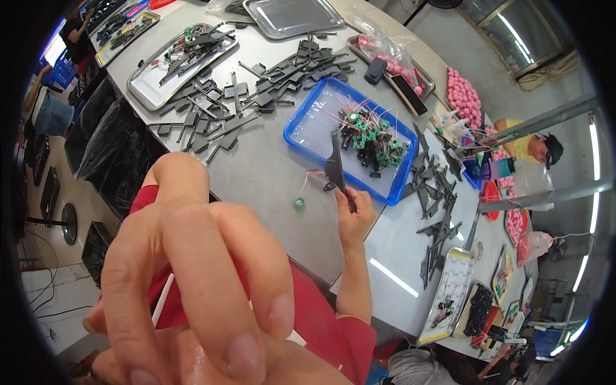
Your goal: Assembling small electronic components and wiring into plastic housings at a workbench.
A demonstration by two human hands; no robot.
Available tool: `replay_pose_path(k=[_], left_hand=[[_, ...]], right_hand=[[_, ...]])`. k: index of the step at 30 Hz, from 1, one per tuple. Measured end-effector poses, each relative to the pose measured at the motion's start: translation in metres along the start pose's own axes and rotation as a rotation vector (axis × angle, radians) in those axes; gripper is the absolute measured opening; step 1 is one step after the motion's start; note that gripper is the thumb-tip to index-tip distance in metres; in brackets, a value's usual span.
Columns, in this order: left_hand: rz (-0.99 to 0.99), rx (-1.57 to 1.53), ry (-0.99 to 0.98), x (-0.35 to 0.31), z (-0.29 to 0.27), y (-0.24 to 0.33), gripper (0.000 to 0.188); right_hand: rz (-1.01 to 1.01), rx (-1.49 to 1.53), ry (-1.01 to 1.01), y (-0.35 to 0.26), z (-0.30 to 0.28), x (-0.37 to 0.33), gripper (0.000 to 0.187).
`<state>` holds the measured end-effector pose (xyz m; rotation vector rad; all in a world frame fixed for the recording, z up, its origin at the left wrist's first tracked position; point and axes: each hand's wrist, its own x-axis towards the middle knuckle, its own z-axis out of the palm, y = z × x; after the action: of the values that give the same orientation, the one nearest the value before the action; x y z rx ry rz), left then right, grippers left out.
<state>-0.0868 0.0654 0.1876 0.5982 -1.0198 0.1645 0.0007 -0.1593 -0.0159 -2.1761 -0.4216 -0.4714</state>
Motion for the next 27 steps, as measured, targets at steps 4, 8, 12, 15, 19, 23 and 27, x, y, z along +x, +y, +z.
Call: replay_pose_path(k=[4,8,12,15,19,23,27], left_hand=[[0.014,-0.002,-0.035,-0.004,0.005,-0.002,0.027],[0.028,-0.011,-0.084,-0.009,-0.002,0.003,0.026],[0.051,0.003,-0.125,-0.002,-0.005,-0.003,0.026],[0.073,0.029,-0.145,0.006,-0.013,-0.005,0.025],[0.096,0.025,-0.197,0.001,-0.011,-0.004,0.024],[0.116,0.022,-0.252,0.001,-0.024,0.003,0.023],[0.139,0.041,-0.295,0.003,-0.029,-0.007,0.022]], right_hand=[[0.000,0.098,-0.002,-0.001,0.003,-0.004,0.017],[-0.053,0.044,0.031,0.017,0.004,-0.006,0.017],[0.288,0.051,-0.261,0.047,0.005,-0.009,0.017],[0.168,0.096,-0.143,0.007,0.004,-0.008,0.018],[0.004,0.110,0.017,-0.004,0.001,-0.008,0.017],[-0.038,0.105,0.032,-0.001,0.000,-0.007,0.017],[-0.001,0.118,0.052,-0.003,0.000,-0.008,0.016]])
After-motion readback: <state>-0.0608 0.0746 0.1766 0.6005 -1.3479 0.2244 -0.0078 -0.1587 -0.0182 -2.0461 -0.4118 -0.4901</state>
